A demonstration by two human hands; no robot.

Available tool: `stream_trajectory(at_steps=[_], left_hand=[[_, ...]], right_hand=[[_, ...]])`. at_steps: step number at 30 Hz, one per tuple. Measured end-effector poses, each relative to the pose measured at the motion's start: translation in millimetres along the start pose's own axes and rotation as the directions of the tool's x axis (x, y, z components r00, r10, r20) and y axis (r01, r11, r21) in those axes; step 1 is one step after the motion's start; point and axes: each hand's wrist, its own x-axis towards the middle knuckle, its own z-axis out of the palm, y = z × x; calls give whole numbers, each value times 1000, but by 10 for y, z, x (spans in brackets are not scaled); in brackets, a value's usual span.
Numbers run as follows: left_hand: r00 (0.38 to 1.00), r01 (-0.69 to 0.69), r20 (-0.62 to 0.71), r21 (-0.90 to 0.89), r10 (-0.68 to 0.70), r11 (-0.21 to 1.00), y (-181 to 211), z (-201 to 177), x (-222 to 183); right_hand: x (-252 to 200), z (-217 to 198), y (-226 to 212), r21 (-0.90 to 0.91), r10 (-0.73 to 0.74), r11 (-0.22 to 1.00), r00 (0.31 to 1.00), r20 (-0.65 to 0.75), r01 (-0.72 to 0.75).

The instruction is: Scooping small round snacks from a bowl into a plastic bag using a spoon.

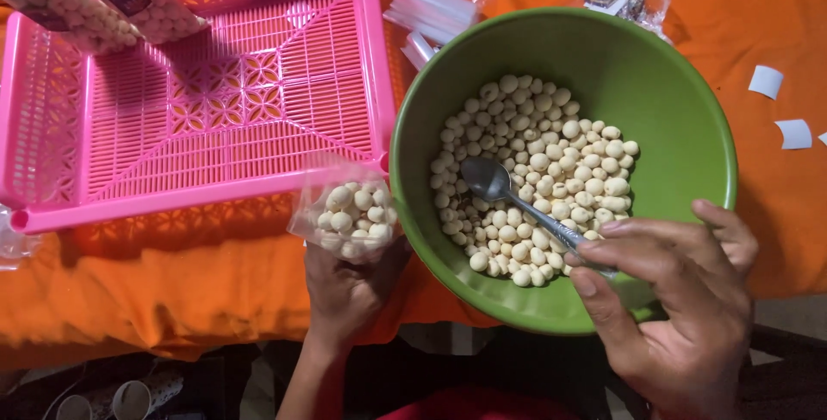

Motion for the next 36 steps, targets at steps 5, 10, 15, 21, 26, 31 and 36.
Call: stream_trajectory(at_steps=[5, 10, 15, 21, 26, 31, 36], left_hand=[[999, -32, -6, 56, 32, 998, -77, 5, -36], [1000, -10, -3, 68, 10, 998, -97, -4, -52], [999, -43, -14, 48, 44, 998, -149, -17, -36], [999, -32, -18, -14, 32, 999, -92, -22, 29], [999, -13, 49, -103, 18, 995, 53, -32, 147], [999, 9, 42, -31, -8, 999, -16, -47, 113], [1000, -6, 12, 68, 5, 998, -217, -35, -36]], right_hand=[[-158, 132, 141, -29, -104, 994, 987, -124, 101], [-152, 143, 153, -52, -166, 986, 973, -161, 160], [-59, 152, 219, -38, -229, 973, 961, -157, 225], [-85, 142, 332, 1, -246, 969, 958, -146, 248], [-180, 113, 530, 94, -185, 977, 979, -82, 192], [-338, 254, 512, 202, -23, 977, 971, -238, 73], [-264, 164, 458, 158, -8, 987, 990, -144, 31]])
